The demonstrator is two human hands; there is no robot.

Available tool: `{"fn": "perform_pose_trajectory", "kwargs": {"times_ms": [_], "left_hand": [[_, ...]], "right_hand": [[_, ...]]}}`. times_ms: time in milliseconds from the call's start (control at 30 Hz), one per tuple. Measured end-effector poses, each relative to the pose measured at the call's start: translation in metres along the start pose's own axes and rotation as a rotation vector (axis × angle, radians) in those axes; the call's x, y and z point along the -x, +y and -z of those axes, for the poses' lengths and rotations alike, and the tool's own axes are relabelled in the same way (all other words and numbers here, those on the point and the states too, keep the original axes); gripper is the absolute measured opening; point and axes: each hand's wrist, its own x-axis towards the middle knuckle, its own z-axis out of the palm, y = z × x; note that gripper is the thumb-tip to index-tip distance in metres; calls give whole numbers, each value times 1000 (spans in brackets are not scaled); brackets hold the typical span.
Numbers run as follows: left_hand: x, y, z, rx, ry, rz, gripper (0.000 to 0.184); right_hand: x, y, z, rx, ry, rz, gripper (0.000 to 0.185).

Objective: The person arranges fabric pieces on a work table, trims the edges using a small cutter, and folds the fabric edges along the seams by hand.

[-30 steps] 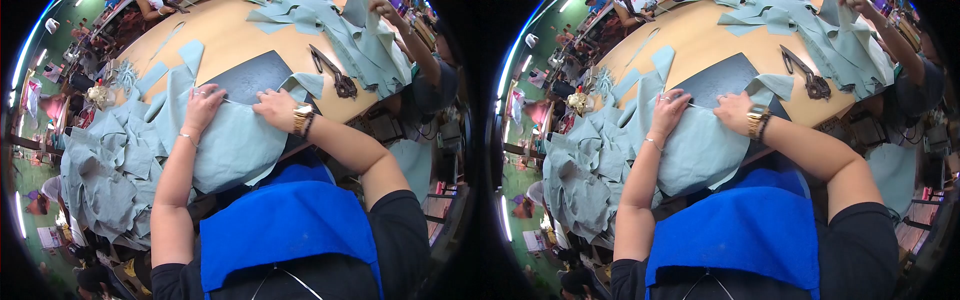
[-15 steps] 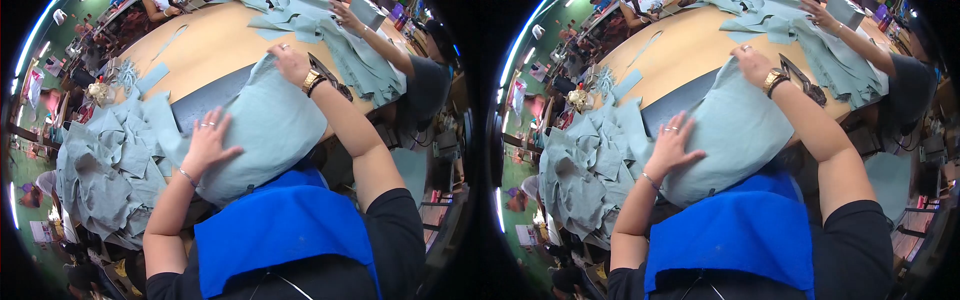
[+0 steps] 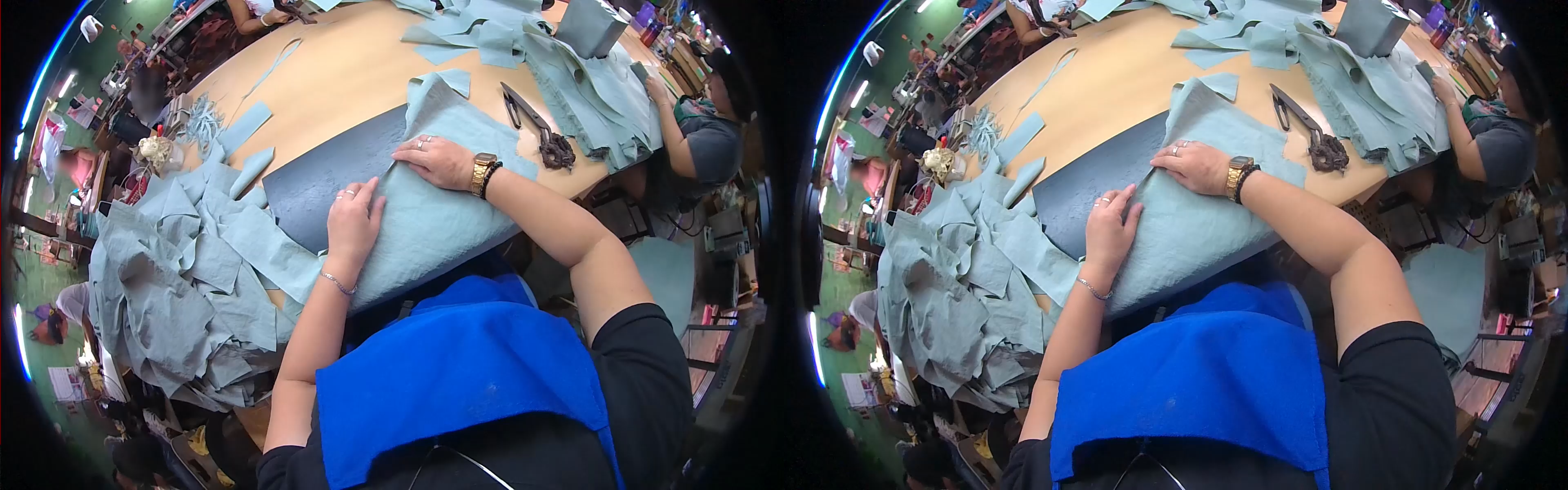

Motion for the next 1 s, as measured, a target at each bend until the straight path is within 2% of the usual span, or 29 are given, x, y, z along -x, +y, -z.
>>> {"fn": "perform_pose_trajectory", "kwargs": {"times_ms": [100, 267, 367, 400, 533, 633, 667, 767, 800, 900, 1000], "left_hand": [[9, -1, 3, 59, -26, 59, 22], [19, 0, 5, -41, 26, 15, 16], [24, 2, 6, -101, 5, 29, 16], [23, 2, 5, -114, 6, 28, 16], [24, 2, 5, -158, 4, 24, 15], [24, 3, 6, -174, 8, 3, 15], [24, 2, 6, -177, 6, -1, 15], [23, 1, 6, -160, 15, -24, 14], [23, 0, 8, -156, 31, -24, 14], [33, 3, 27, -101, -75, 66, 16], [53, -6, 41, -94, -102, 57, 17]], "right_hand": [[4, 0, -3, 29, 19, 23, 35], [5, 4, -4, 111, -21, 85, 35], [3, -3, -3, 186, -128, 23, 39], [1, -20, 10, 217, -253, 15, 46], [0, -51, 21, 269, -406, -178, 72], [-3, -40, 24, 335, -337, -379, 67], [-2, -39, 20, 449, -234, -367, 62], [-9, -46, 10, 135, -237, -137, 56], [-6, -61, 3, 103, -162, -62, 52], [-1, -73, -5, 100, -110, -59, 56], [-2, -70, -6, 83, -127, -44, 58]]}}
